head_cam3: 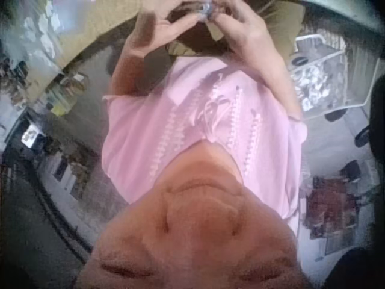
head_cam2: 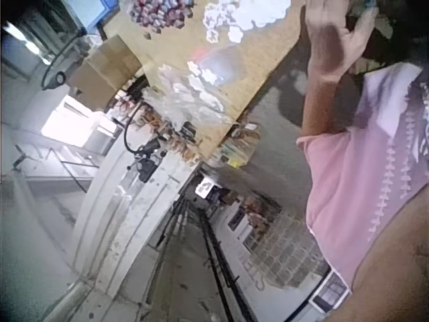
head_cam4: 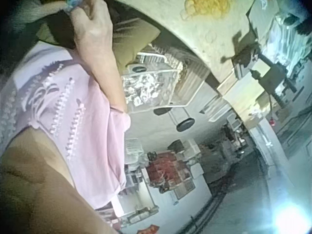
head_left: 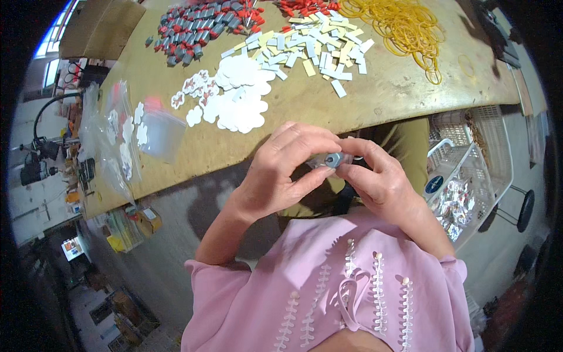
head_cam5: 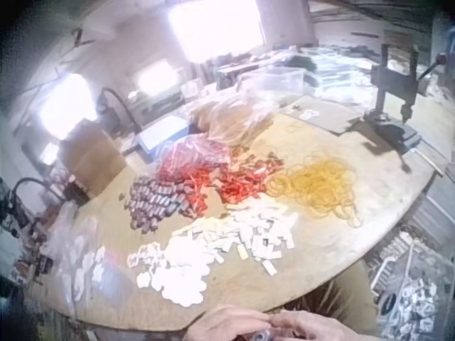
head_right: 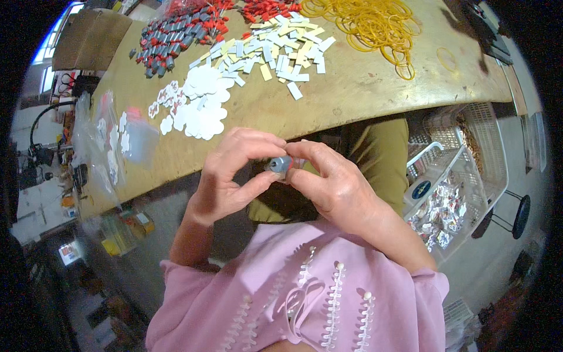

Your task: The person repeatedly picks small white and colored paper cutouts and rectangular pieces from a table, places them into small clear plastic bags, and sets the filled bags aside. The process continues with multiple bags being filled one at a time.

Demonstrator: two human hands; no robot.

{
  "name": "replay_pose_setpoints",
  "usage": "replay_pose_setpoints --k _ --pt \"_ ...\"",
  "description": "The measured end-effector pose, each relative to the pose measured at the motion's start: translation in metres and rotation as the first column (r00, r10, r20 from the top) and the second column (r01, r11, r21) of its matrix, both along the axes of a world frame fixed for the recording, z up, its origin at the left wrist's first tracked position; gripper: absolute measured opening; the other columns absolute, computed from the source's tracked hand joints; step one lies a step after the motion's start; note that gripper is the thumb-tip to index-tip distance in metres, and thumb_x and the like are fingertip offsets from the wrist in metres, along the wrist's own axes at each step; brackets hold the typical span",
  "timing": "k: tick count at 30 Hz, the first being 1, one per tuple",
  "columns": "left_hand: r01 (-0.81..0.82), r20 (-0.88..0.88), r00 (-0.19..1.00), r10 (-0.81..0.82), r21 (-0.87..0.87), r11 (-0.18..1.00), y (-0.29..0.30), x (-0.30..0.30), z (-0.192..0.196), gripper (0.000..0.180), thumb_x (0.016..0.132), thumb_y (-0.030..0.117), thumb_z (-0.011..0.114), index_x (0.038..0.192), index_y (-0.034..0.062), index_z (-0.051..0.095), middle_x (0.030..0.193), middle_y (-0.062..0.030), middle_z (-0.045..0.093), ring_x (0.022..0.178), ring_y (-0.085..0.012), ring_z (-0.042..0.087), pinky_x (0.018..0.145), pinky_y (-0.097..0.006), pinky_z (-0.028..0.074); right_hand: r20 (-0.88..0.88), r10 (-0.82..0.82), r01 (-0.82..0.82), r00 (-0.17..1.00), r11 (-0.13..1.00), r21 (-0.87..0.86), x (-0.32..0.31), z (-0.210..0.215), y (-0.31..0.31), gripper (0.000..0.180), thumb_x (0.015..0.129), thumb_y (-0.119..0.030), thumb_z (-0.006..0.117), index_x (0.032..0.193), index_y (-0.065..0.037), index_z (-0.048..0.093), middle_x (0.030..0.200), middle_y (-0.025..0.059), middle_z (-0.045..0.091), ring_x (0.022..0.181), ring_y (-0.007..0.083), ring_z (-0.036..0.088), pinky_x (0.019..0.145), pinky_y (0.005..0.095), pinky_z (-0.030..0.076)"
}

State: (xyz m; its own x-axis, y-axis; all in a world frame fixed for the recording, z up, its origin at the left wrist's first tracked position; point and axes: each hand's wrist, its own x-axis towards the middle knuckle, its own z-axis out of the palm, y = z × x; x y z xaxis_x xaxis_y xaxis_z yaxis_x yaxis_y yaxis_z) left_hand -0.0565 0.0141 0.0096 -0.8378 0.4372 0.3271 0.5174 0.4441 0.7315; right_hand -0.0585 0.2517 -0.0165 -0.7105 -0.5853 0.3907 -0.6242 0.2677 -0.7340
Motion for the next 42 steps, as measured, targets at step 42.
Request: replay_pose_setpoints --k 42 --pt "-0.514 0.012 0.854 0.52 -0.127 0.848 -0.064 -0.173 -0.004 0.012 0.1 0.016 0.074 0.106 0.0054 0.072 0.093 -0.0076 0.078 0.083 -0.0156 0.073 0.077 -0.032 0.057 -0.199 -0.151 0.164 0.968 0.985 0.048 0.01 -0.017 0.033 0.016 0.084 -0.004 0.073 0.099 0.003 0.07 0.113 0.0188 0.071 0.105 0.0366 0.073 0.088 0.0441 0.062"
